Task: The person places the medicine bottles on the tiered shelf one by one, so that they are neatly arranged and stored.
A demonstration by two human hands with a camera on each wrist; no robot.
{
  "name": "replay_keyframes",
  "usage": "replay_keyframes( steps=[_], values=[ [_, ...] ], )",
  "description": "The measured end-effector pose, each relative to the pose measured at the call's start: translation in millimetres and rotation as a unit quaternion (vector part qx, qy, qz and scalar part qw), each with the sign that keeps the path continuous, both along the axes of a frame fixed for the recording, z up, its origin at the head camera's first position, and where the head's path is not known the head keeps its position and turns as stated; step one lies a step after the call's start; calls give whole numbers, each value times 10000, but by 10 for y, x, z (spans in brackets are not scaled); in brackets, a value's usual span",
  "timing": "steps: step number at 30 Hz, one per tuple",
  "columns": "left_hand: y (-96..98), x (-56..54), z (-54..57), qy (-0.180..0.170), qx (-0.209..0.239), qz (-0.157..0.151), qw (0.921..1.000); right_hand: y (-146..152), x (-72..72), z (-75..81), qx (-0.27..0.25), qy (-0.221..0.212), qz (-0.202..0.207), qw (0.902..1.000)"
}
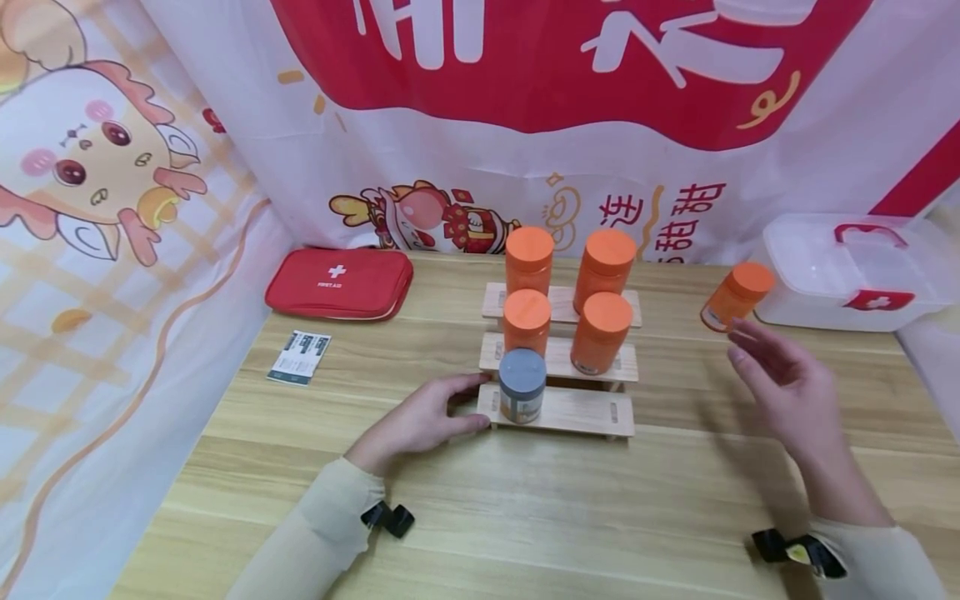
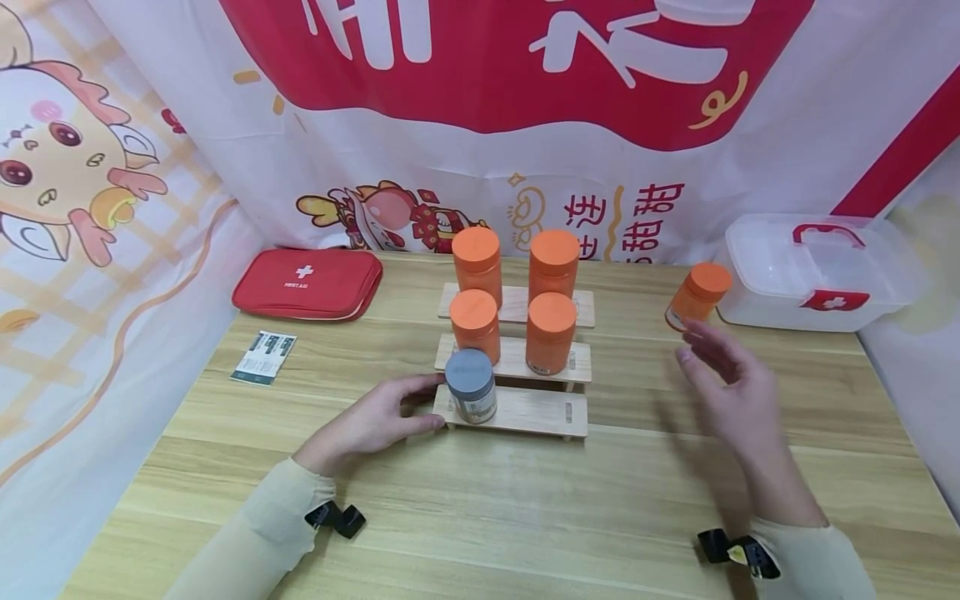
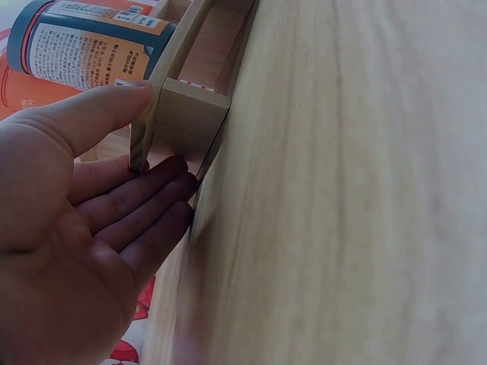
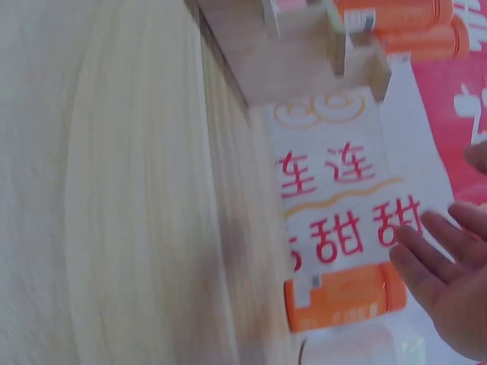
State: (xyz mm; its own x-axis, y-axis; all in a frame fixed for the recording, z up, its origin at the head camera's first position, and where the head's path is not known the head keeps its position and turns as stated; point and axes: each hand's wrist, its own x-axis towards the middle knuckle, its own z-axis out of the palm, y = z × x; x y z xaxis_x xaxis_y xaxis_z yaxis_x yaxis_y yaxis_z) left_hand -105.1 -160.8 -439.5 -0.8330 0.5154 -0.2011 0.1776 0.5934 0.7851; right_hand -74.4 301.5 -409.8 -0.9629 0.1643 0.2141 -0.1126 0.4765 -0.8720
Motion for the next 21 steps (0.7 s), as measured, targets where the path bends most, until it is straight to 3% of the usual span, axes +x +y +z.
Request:
replay_keyframes(
  steps=[5, 11, 21],
  values=[
    [-3, 0, -5, -7, -26, -4, 10000, 195, -108, -28, -82, -893, -663, 9938],
    [-6, 2, -7, -10, -37, 8, 10000, 293, -216, -46, -376, -1266, -1071, 9854],
    [-7, 3, -8, 17, -44, -12, 10000, 374, -391, -99, -315, -1741, -931, 9798]
  ],
)
